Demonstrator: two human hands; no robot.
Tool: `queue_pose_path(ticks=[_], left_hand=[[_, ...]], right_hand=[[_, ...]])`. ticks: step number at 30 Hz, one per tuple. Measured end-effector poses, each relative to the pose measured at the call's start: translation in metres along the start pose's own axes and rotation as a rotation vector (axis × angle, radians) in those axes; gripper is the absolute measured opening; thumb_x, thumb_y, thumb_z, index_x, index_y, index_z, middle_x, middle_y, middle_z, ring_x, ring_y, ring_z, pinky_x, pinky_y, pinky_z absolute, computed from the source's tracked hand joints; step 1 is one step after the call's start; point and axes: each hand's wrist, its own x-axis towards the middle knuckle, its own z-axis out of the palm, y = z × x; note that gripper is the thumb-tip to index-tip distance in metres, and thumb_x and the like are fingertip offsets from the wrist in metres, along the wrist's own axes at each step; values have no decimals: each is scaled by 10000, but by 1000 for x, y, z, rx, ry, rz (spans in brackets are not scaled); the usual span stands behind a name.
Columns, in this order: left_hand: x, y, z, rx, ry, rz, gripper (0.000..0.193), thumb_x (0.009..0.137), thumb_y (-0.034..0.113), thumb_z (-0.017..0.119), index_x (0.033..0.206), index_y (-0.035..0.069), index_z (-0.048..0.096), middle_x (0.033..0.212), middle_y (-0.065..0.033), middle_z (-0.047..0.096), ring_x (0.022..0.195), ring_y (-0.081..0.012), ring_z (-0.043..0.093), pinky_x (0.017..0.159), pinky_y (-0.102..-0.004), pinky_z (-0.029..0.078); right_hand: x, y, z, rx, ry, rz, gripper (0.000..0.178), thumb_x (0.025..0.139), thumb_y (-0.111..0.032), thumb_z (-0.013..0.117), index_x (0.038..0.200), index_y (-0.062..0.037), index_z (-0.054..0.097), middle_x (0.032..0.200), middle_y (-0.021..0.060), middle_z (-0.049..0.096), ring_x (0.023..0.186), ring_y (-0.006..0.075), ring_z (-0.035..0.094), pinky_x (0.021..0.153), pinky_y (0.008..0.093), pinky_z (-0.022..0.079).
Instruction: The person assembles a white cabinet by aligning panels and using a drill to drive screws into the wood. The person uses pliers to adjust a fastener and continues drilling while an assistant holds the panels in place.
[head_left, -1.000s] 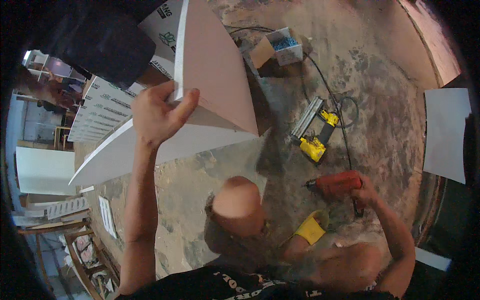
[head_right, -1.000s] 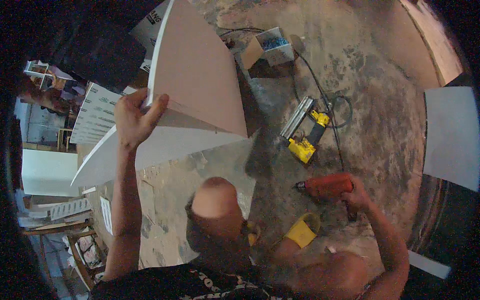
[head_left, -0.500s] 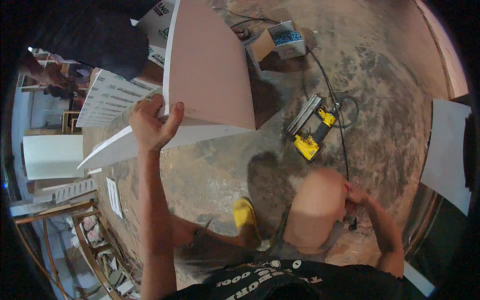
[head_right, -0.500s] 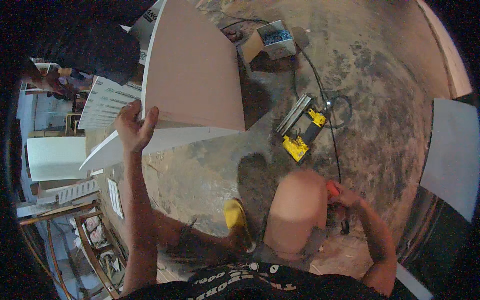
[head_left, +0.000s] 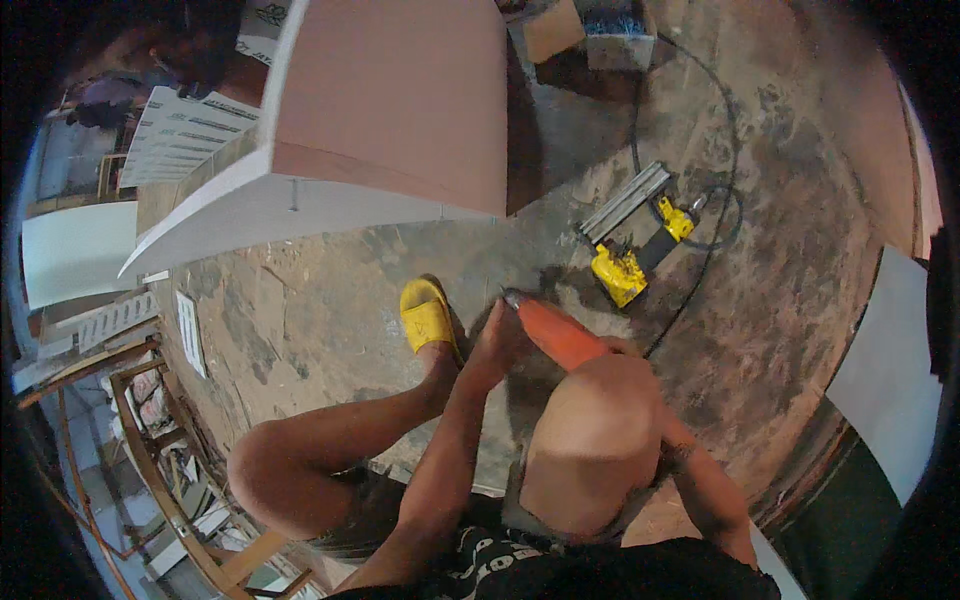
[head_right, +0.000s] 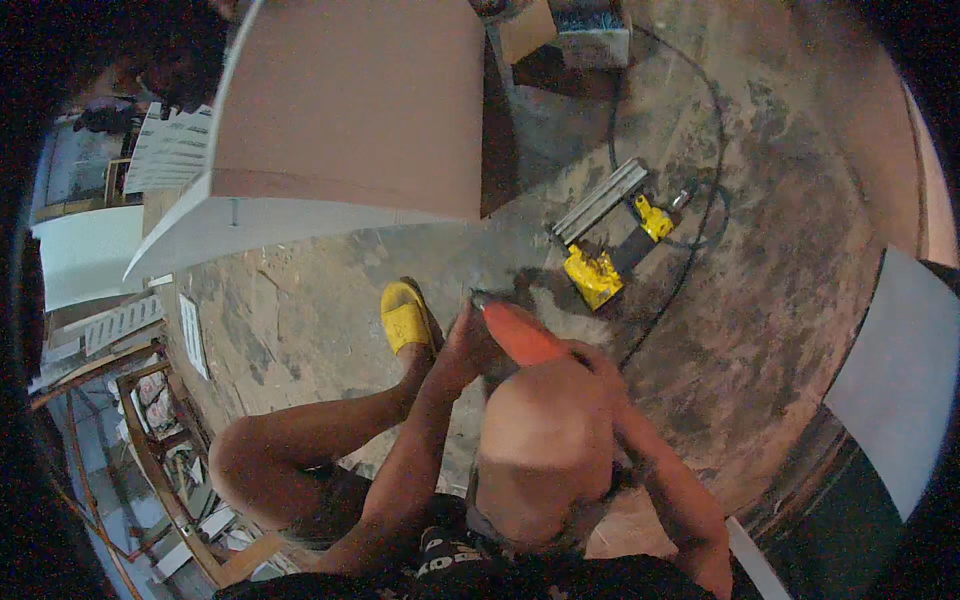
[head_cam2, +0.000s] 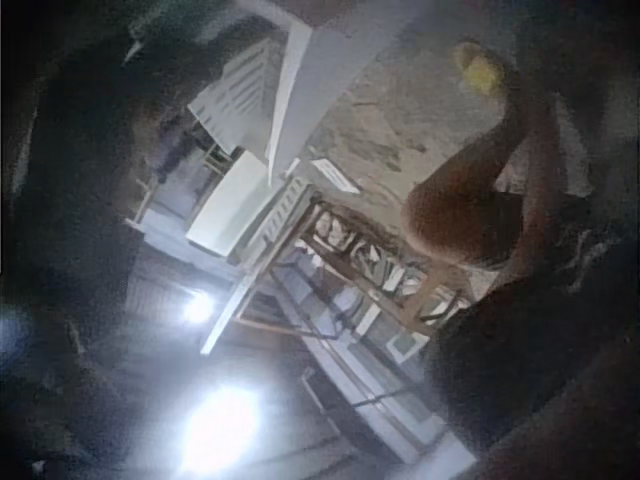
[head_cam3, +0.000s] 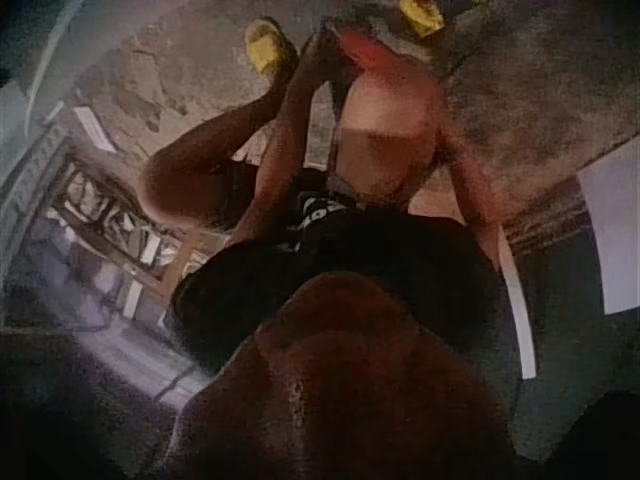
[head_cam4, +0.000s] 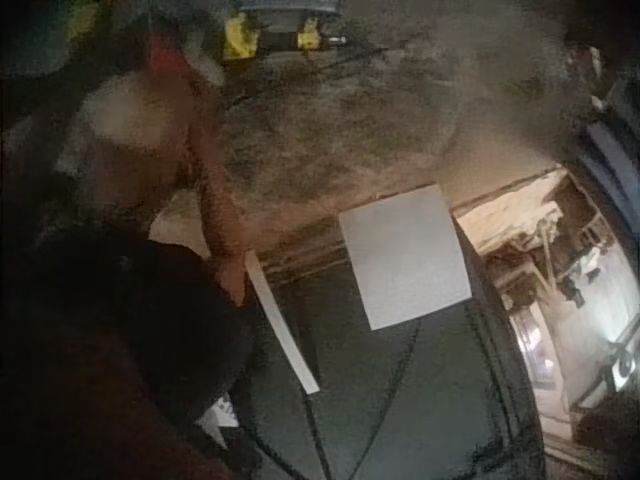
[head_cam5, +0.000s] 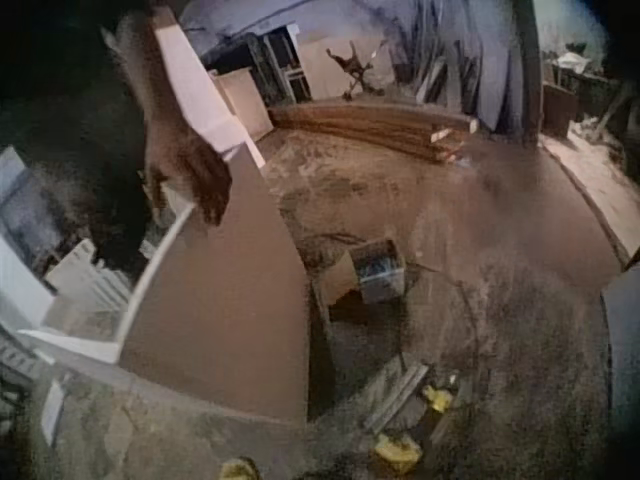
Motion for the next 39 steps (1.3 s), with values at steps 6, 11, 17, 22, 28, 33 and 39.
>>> queue_pose_path(ticks=[6, 11, 17, 22, 28, 33, 39], left_hand=[[83, 36, -17, -264, 2, -114, 418, 969, 385, 562, 1227, 59, 516, 947, -79, 620, 815, -207, 629, 754, -387, 541], [91, 63, -36, 19, 60, 89, 363, 926, 217, 659, 1223, 70, 513, 886, -52, 579, 746, -180, 604, 651, -363, 546], [102, 60, -34, 60, 68, 196, 308, 950, 255, 632, 1190, 77, 559, 895, -44, 578, 777, -174, 604, 665, -354, 561], [102, 48, -31, 167, 94, 224, 322, 969, 330, 597, 1186, 92, 586, 868, -44, 581, 739, -178, 610, 680, -339, 562], [103, 49, -37, 223, 76, 227, 303, 1002, 278, 541, 1204, 53, 548, 986, -52, 571, 812, -134, 584, 686, -331, 570], [99, 52, -22, 228, 80, 317, 297, 1006, 282, 530, 1201, 58, 541, 946, -45, 563, 809, -129, 567, 678, -318, 561], [92, 50, -25, 258, 90, 306, 298, 1012, 314, 509, 1191, 85, 578, 972, -15, 562, 816, -113, 555, 700, -316, 562]], right_hand=[[37, -24, 48, -1142, -90, -544, 683, 764, -181, 705, 1406, -173, 473, 1298, 143, 533, 1106, 310, 572, 883, 447, 488], [80, 20, 99, -1123, 124, -443, 832, 722, -124, 702, 1476, -218, 364, 1049, 103, 601, 965, 296, 590, 703, 510, 483], [83, 19, 96, -1200, 137, -465, 879, 708, -190, 734, 1489, -214, 331, 990, 87, 609, 902, 291, 591, 671, 459, 461], [80, 42, 95, -1169, 116, -432, 790, 809, -162, 625, 1507, -309, 286, 1040, 98, 636, 913, 285, 589, 685, 514, 470], [84, 37, 91, -1209, 116, -456, 751, 837, -175, 588, 1506, -331, 284, 1044, 88, 636, 908, 283, 578, 750, 451, 451], [84, 39, 92, -1169, 153, -477, 739, 846, -152, 572, 1506, -322, 284, 1018, 93, 638, 909, 287, 582, 765, 435, 449], [87, 60, 94, -1355, 284, -582, 794, 716, -244, 733, 1443, -281, 414, 919, 54, 605, 849, 271, 554, 689, 447, 412]])
